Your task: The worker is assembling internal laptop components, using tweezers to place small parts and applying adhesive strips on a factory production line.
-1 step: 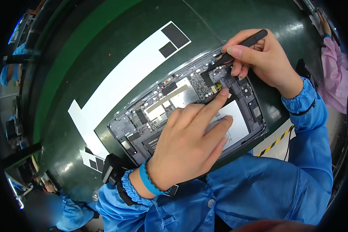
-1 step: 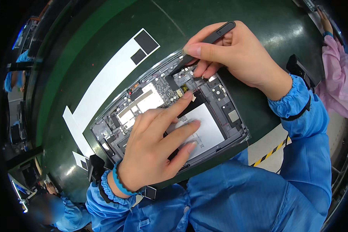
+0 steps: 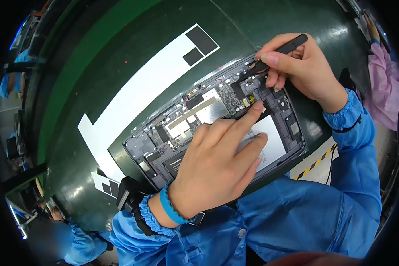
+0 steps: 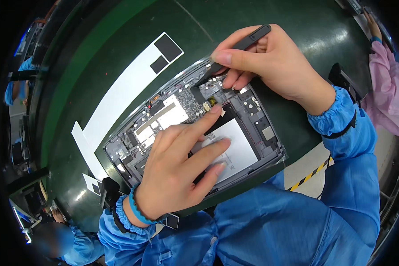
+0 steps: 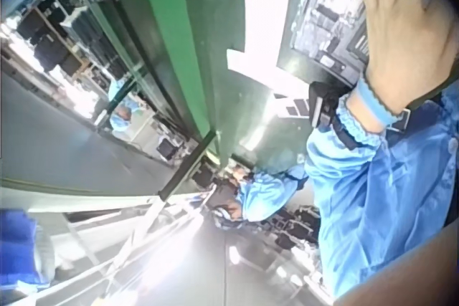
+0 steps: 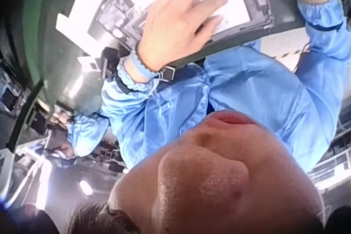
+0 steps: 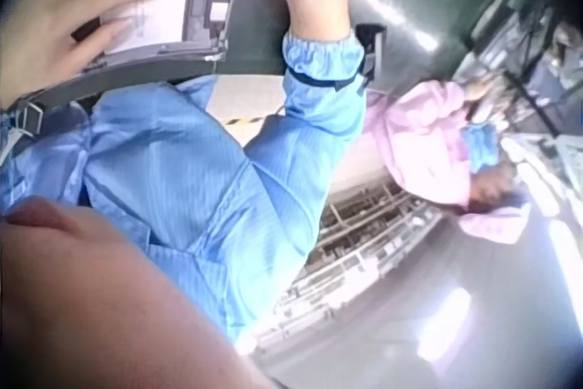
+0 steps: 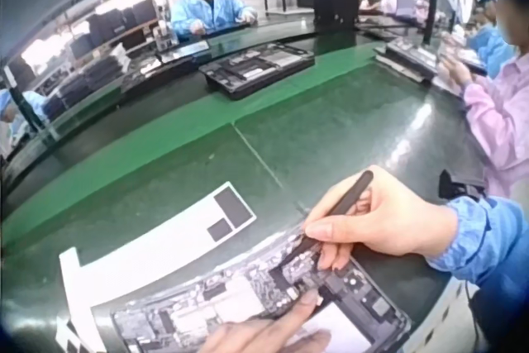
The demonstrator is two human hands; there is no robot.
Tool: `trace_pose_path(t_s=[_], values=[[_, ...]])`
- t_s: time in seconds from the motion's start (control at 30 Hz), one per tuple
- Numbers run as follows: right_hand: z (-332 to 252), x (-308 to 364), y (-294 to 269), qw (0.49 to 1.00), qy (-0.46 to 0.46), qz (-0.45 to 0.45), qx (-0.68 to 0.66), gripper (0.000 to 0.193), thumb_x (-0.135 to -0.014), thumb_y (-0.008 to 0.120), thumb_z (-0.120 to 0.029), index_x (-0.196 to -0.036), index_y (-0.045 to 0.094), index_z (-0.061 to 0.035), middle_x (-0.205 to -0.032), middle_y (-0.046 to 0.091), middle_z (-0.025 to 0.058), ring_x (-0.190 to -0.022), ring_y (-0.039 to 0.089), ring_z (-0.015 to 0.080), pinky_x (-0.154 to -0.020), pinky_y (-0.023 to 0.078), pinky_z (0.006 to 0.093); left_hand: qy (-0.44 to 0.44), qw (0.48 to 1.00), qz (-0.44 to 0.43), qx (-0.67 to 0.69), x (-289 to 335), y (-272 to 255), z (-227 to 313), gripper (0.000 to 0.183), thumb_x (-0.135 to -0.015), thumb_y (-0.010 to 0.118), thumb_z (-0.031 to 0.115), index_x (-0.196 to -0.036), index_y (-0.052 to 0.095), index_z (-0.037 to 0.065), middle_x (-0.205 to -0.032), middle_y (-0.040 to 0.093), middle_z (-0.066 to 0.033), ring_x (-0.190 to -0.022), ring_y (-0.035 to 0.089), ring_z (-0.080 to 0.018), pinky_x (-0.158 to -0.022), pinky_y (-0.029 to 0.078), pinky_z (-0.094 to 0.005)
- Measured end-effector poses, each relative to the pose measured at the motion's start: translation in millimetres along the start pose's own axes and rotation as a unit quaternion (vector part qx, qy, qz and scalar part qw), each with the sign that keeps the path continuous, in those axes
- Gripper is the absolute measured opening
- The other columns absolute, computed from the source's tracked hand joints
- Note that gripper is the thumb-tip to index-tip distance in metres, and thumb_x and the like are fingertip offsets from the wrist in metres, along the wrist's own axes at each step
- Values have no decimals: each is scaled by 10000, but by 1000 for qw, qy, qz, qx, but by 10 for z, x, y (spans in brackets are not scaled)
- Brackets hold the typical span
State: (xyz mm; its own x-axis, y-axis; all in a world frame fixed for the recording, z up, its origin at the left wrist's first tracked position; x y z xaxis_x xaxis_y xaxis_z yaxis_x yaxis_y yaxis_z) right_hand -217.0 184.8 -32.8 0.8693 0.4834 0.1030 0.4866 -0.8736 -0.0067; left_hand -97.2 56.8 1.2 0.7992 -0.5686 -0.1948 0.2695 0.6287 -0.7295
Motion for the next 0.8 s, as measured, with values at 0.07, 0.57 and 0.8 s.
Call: trace_pose_path(t_s=[0.07,0.57,0.8], values=[[7,10,2,1000,4,2,-2,210,-904,663,-143,-1014,674,35,-815,695,103,-680,700,147,-579,564,213,5,1000,4,-2,-4,-15,13,371,-689,737,107,-1057,696,81,-1375,528,-147,-876,569,-237,-829,454,-352],[-60,13,-29,998,-33,44,-12,243,-918,655,-154,-1061,666,43,-901,696,130,-692,684,144,-557,562,218,-45,984,-49,-165,-22,89,-28,569,-774,681,343,-1319,581,212,-1478,340,-273,-1295,378,-382,-1002,293,-481],[-221,-2,-210,981,-125,147,31,311,-960,608,-220,-1156,650,18,-931,679,115,-763,631,120,-591,509,216,-10,985,11,-174,-33,-42,-6,546,-780,686,373,-1301,596,235,-1447,409,-204,-1330,353,-394,-1036,294,-505]])
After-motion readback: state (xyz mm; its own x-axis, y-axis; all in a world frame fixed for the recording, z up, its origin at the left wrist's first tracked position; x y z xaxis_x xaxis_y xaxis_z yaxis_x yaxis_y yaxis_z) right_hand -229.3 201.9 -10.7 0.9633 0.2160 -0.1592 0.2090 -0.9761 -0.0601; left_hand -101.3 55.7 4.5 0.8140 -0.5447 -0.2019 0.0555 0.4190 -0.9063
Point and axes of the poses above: each hand's wrist, its own x-axis away from the middle knuckle, its own y-axis out of the palm, z = x × y, the point moved 9 cm from there along -x, towards the middle knuckle
